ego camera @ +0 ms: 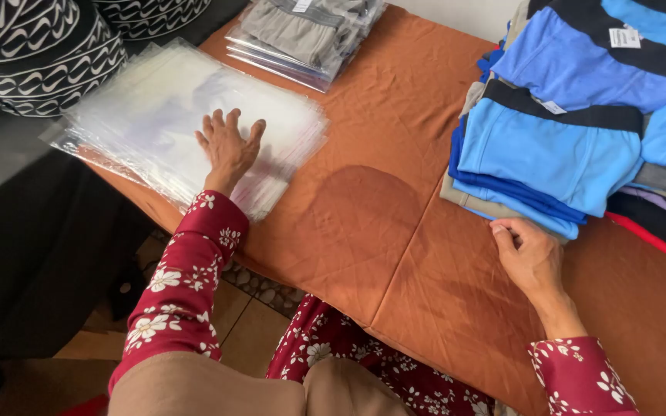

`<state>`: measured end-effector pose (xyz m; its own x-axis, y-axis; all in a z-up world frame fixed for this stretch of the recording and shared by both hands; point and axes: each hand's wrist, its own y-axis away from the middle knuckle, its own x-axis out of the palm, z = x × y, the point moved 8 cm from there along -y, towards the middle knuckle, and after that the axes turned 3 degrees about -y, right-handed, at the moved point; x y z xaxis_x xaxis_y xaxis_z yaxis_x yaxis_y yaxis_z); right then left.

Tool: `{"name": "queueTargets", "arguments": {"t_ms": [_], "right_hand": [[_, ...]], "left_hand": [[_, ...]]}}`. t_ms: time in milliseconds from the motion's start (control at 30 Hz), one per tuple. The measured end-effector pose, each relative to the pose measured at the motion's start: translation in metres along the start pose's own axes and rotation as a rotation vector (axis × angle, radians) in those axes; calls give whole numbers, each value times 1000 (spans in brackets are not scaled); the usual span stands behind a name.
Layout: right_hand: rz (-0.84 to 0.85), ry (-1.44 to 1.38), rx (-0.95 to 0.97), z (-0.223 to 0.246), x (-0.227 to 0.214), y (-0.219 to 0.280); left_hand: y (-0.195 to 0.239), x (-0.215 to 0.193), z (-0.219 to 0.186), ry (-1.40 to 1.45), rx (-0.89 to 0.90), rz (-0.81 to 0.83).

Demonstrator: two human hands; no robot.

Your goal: Packaging folded underwear into clear plastic bags

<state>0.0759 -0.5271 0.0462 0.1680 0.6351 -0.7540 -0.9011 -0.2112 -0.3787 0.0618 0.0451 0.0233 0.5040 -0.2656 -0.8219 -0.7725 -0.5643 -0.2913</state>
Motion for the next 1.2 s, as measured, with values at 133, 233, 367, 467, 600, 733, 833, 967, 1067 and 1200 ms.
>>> {"name": "queueTargets", "arguments": {"t_ms": [133, 233, 367, 467, 600, 733, 833, 967, 1067, 1200], "right_hand": [[-57, 9, -28, -24, 9, 3], [-61, 27, -29, -23, 10, 3], [-78, 31, -64, -18, 7, 3], [-75, 44, -69, -16, 7, 3], [-71, 49, -83, -12, 6, 3], [-75, 67, -82, -16, 8, 3], [-78, 67, -91, -16, 7, 3], [-67, 25, -89, -7, 3, 2], [-30, -53, -70, -14, 4, -2], [89, -585, 307, -27, -3, -7]], "left_hand": [[-7, 23, 18, -101, -7, 1], [-21, 38, 38, -91, -1, -102], [-36, 45, 53, -33, -5, -193], [-42, 34, 52, 0, -23, -219], [-55, 12, 50, 79, -79, -289], [-48, -18, 37, 185, -170, -304], [-40, -22, 20, 216, -168, -312], [-3, -12, -54, 274, 27, -12], [63, 0, -135, 265, 182, 236], [186, -3, -242, 659, 428, 675]]}}
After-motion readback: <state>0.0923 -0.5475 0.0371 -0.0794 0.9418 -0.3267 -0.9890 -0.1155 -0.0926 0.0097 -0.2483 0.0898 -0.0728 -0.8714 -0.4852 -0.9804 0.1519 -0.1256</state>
